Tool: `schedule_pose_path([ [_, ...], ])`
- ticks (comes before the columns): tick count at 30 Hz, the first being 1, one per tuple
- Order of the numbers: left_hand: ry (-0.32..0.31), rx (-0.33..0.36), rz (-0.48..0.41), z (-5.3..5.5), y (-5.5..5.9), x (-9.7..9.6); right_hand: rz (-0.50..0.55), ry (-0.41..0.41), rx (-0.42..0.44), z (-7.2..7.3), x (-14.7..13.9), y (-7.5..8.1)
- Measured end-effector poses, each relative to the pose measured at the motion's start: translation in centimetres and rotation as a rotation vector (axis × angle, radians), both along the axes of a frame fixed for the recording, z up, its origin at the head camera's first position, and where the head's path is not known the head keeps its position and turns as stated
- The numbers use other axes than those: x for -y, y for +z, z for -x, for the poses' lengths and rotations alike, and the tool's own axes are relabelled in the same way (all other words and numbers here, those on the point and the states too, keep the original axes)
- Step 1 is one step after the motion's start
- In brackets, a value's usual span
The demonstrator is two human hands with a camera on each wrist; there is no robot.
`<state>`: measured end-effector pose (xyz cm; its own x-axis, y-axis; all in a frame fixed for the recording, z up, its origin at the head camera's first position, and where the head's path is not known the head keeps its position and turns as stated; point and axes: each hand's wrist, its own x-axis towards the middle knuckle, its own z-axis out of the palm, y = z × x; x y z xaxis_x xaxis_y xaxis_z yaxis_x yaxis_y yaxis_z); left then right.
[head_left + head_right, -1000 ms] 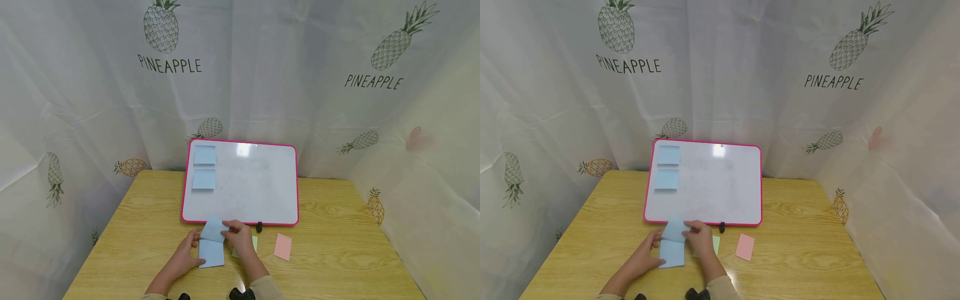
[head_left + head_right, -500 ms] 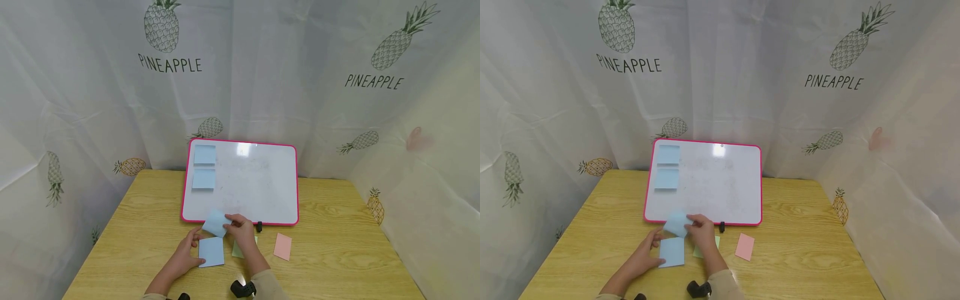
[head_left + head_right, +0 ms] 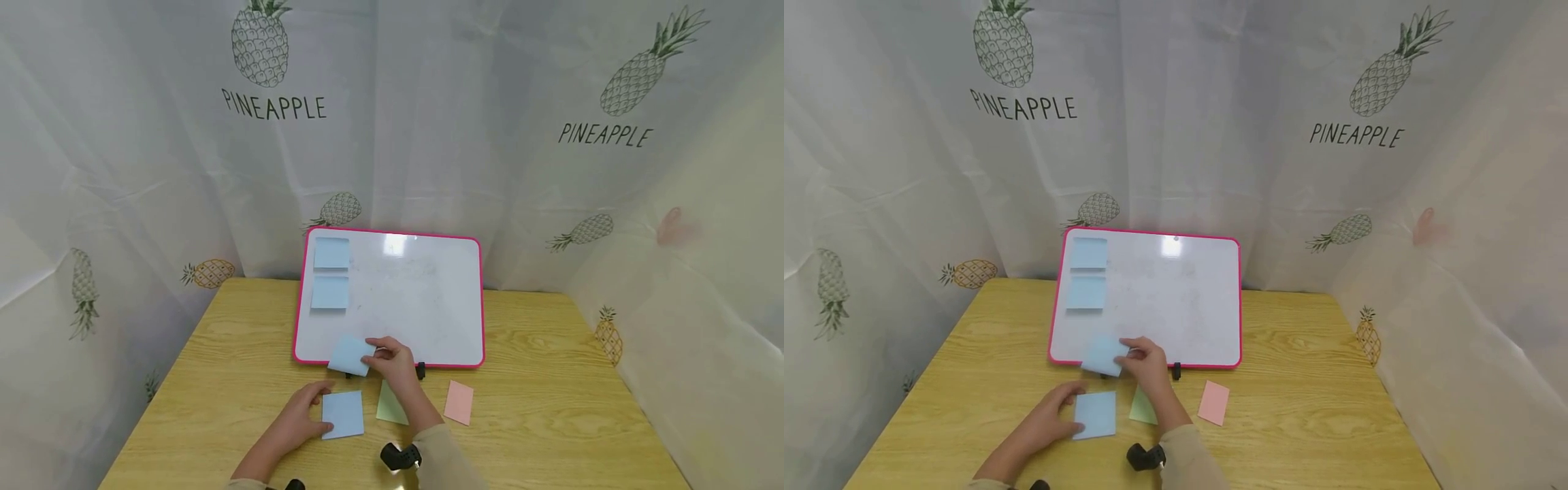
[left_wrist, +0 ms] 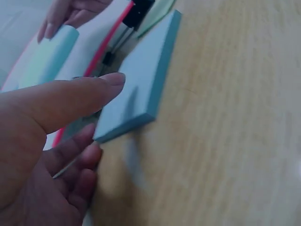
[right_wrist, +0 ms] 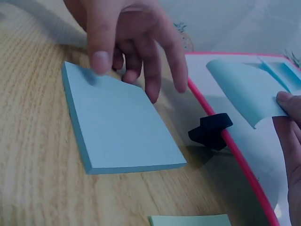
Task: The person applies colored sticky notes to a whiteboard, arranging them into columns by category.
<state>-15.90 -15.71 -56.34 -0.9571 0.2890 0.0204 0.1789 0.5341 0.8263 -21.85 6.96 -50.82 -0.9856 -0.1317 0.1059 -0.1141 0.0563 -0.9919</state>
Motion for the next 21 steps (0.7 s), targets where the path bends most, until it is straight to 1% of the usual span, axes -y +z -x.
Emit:
schedule_pose_path([
  [2,0.036,0.019,-0.009,0.1,0.6,-0.1,-0.007,0.011,-0.015,0.1,0.0,0.3],
  [5,0.124,0.017,-0.008,0.5,1.9,-0.2,-0.013,0.030,-0.012,0.4,0.2,0.7],
  [8,0.212,-0.012,-0.003,1.2,3.4,-0.3,0.010,0.034,0.020,0.9,0.5,0.8],
  [11,0.272,-0.048,-0.008,2.1,5.1,-0.2,0.022,0.009,0.030,1.4,1.0,0.8],
  [14,0.291,-0.096,-0.001,3.1,6.4,0.0,0.036,-0.018,0.029,2.1,1.6,0.1],
  [16,0.292,-0.108,0.016,3.6,7.2,0.2,0.038,-0.031,0.023,2.5,1.9,-0.3],
  [18,0.281,-0.115,0.031,4.1,7.7,0.3,0.027,-0.045,0.015,2.8,2.2,-0.6],
  [21,0.263,-0.110,0.038,4.8,8.4,0.4,0.014,-0.061,-0.009,2.8,2.5,-0.4],
])
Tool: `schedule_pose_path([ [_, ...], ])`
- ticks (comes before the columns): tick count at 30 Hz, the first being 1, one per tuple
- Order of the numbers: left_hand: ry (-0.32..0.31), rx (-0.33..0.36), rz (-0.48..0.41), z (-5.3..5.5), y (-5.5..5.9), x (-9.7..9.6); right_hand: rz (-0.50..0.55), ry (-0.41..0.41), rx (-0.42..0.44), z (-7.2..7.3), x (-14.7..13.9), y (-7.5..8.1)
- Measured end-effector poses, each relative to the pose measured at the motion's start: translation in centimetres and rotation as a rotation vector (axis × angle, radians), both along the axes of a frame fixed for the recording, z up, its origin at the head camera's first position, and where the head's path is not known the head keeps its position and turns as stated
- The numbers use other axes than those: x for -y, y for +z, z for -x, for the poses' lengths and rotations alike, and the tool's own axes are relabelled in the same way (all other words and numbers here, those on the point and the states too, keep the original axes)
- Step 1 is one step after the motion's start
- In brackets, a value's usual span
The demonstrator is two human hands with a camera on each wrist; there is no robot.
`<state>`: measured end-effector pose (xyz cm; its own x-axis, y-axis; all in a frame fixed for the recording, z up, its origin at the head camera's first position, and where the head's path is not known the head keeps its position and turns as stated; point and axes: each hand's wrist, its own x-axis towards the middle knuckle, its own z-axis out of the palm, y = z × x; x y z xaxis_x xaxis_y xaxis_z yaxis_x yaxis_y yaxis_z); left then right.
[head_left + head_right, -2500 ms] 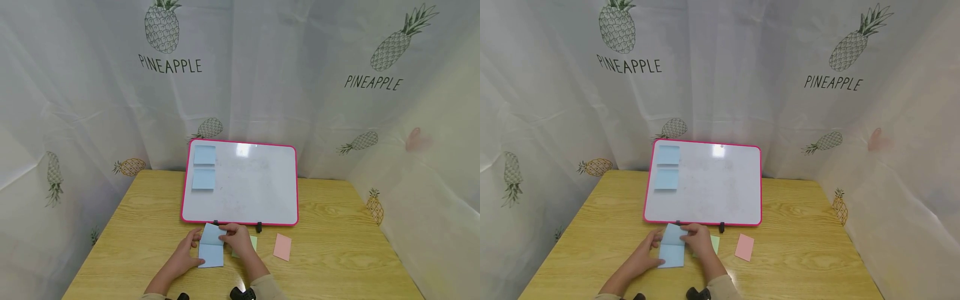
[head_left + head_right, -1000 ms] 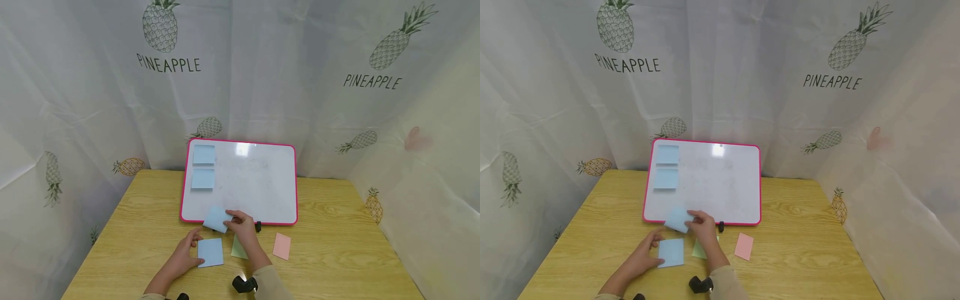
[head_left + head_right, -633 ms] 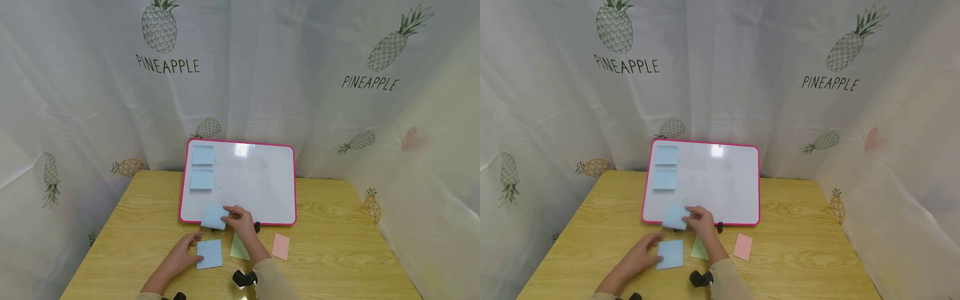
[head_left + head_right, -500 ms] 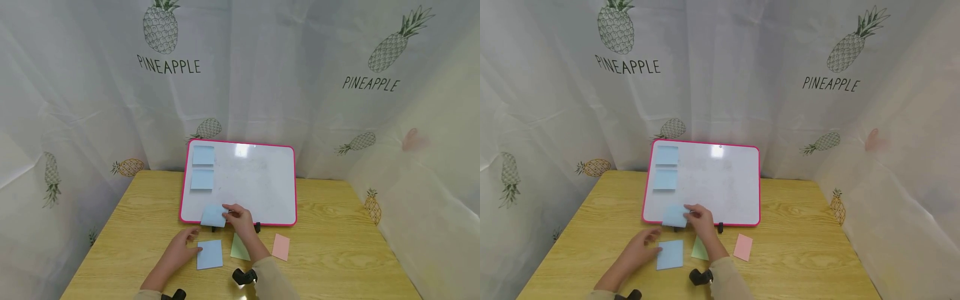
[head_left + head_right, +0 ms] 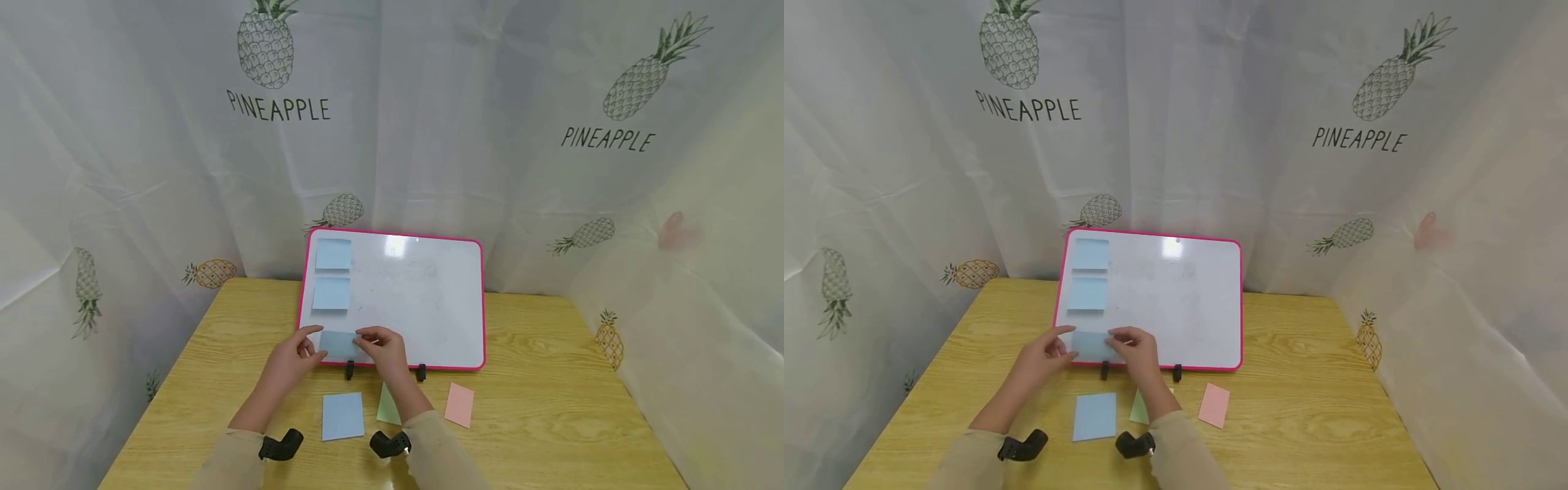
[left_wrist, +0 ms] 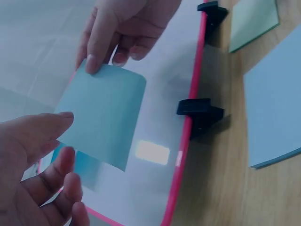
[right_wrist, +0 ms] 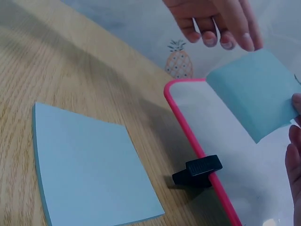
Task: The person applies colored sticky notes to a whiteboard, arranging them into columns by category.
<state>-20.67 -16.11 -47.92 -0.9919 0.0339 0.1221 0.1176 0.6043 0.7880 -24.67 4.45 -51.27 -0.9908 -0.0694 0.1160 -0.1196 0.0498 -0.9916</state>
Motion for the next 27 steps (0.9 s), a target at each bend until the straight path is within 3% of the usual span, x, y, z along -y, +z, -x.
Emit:
schedule_pose_path([
  [5,-0.040,0.030,-0.030,0.9,0.8,0.2,0.038,0.008,-0.028,0.0,0.2,0.3],
  [11,-0.032,0.117,-0.044,1.7,1.1,0.7,0.063,0.068,-0.035,0.3,0.4,0.0],
  [14,-0.018,0.154,-0.044,2.0,1.0,1.0,0.081,0.116,-0.030,0.0,0.5,0.4],
  [19,0.022,0.202,-0.122,2.6,0.5,1.5,0.101,0.183,-0.016,-0.7,0.7,1.3],
  [23,0.035,0.207,-0.176,3.0,-0.1,1.7,0.092,0.187,-0.029,-0.6,1.0,0.6],
  [27,0.027,0.192,-0.161,3.4,-0.7,1.7,0.084,0.192,-0.041,-0.3,1.4,-0.4],
])
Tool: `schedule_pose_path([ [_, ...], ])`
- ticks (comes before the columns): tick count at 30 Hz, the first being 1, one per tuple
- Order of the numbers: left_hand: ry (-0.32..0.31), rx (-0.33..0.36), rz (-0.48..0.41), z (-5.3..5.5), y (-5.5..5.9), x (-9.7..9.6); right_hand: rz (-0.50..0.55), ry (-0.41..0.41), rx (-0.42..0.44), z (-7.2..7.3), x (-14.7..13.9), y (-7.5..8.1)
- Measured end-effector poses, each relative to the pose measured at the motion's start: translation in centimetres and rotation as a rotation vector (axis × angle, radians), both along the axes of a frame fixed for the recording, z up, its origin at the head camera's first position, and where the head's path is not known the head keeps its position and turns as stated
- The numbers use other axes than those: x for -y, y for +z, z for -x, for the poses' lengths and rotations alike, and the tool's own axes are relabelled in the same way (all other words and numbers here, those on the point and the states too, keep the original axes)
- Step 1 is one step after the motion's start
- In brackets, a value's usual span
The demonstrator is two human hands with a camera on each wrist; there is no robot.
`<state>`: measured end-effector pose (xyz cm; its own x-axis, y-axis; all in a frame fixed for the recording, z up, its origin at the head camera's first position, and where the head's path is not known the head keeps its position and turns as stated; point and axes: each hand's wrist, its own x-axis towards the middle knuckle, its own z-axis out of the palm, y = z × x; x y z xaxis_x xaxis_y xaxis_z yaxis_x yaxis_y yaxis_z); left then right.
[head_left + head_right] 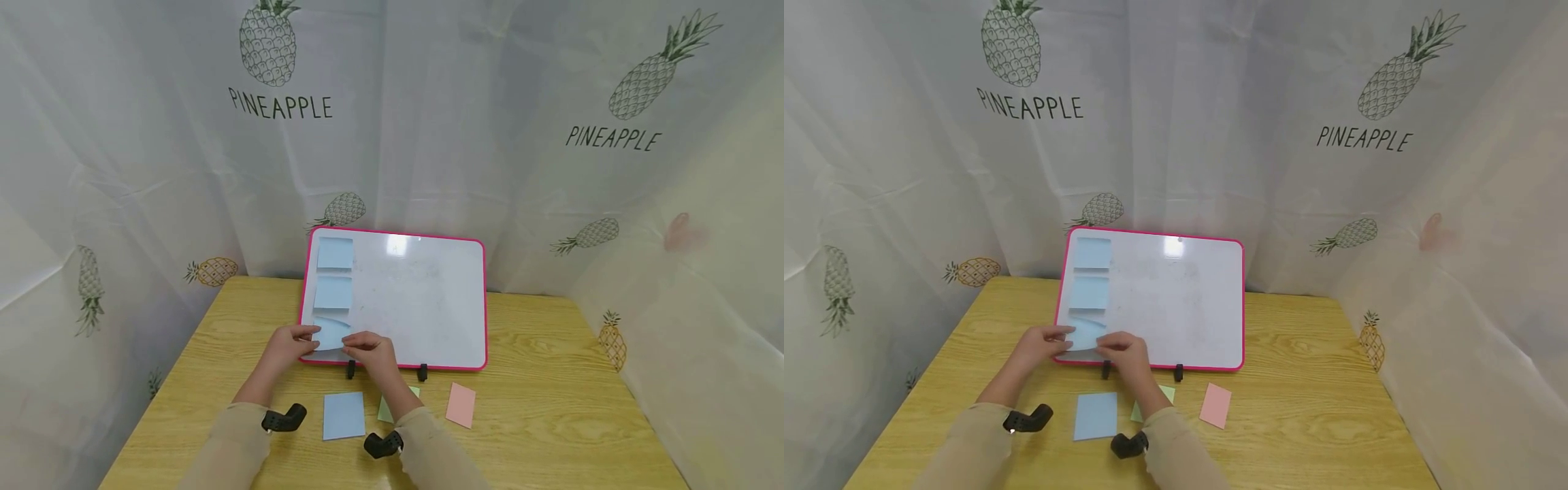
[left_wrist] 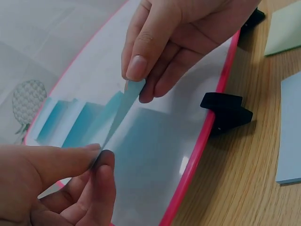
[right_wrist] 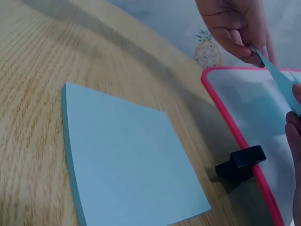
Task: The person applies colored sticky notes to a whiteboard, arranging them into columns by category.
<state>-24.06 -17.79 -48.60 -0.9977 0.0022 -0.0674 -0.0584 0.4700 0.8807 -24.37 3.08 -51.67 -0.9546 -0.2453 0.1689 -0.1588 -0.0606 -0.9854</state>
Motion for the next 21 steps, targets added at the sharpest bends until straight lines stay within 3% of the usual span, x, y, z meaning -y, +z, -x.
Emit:
schedule_pose_path([
  [6,-0.013,0.009,-0.009,0.5,-0.7,-0.1,-0.027,-0.025,0.024,1.0,0.4,-2.4],
  [21,0.004,0.031,-0.010,0.7,-0.6,-0.5,-0.112,-0.046,-0.079,1.2,0.6,-2.8],
])
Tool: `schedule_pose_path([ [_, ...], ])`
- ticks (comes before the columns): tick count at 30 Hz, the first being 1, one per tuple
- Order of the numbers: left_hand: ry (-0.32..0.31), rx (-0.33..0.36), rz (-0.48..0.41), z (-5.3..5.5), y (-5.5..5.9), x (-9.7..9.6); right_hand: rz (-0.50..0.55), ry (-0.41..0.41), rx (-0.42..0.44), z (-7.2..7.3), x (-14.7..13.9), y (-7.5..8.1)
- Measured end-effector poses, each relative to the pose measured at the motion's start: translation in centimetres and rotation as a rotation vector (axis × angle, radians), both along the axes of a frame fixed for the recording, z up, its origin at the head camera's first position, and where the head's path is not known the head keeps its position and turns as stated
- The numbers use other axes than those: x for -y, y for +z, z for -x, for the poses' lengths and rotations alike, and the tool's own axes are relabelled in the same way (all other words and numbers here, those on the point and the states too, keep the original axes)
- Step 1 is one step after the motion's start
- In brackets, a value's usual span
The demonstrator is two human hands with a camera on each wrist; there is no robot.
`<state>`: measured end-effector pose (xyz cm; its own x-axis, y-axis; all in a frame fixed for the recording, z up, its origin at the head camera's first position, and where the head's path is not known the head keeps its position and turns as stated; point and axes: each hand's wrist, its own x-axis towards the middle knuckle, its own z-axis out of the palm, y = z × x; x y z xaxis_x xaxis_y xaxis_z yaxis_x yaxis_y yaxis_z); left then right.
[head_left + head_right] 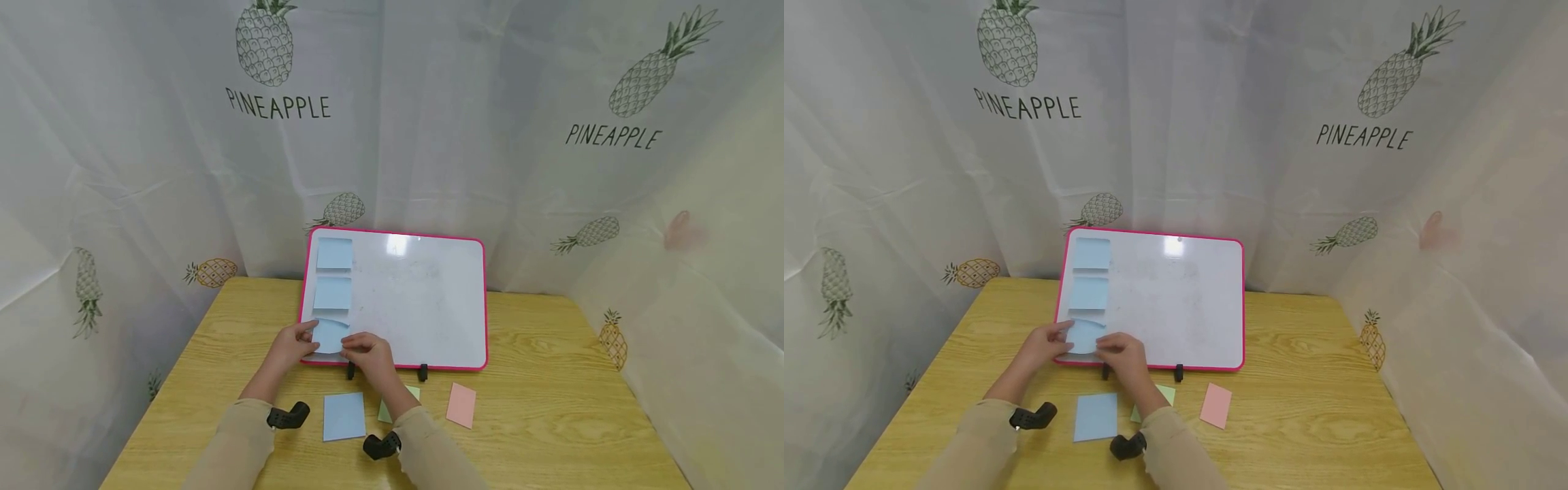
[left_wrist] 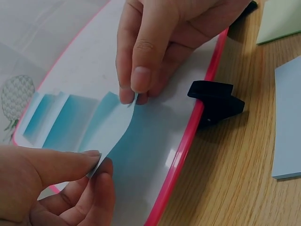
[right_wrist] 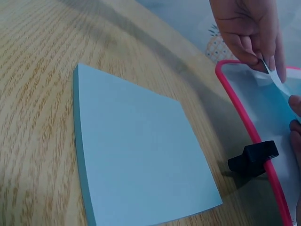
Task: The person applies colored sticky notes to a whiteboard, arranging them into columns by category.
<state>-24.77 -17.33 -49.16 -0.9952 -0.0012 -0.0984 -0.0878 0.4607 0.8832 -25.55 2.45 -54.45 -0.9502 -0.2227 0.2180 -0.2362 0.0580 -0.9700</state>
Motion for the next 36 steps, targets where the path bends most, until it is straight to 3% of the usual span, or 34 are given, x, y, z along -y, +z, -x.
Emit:
schedule_pose_path([
  [3,0.000,-0.004,0.002,0.0,0.0,0.0,-0.087,-0.002,-0.062,0.0,-0.1,0.0],
  [7,0.009,-0.015,0.012,0.0,-0.1,-0.1,-0.245,-0.011,-0.211,0.2,-0.3,0.2],
  [12,0.034,-0.061,0.078,-0.2,-0.6,-0.4,-0.380,0.011,-0.346,1.0,-0.3,0.8],
  [22,0.002,-0.326,0.460,-0.3,-2.1,-1.1,-0.544,0.083,-0.487,2.5,-0.4,0.8],
  [30,0.010,-0.552,0.635,-0.3,-3.0,-1.1,-0.555,-0.006,-0.682,3.1,-0.5,0.2],
  [36,-0.052,-0.654,0.805,-0.4,-3.4,-1.0,-0.620,-0.066,-0.753,3.1,-0.5,0.1],
])
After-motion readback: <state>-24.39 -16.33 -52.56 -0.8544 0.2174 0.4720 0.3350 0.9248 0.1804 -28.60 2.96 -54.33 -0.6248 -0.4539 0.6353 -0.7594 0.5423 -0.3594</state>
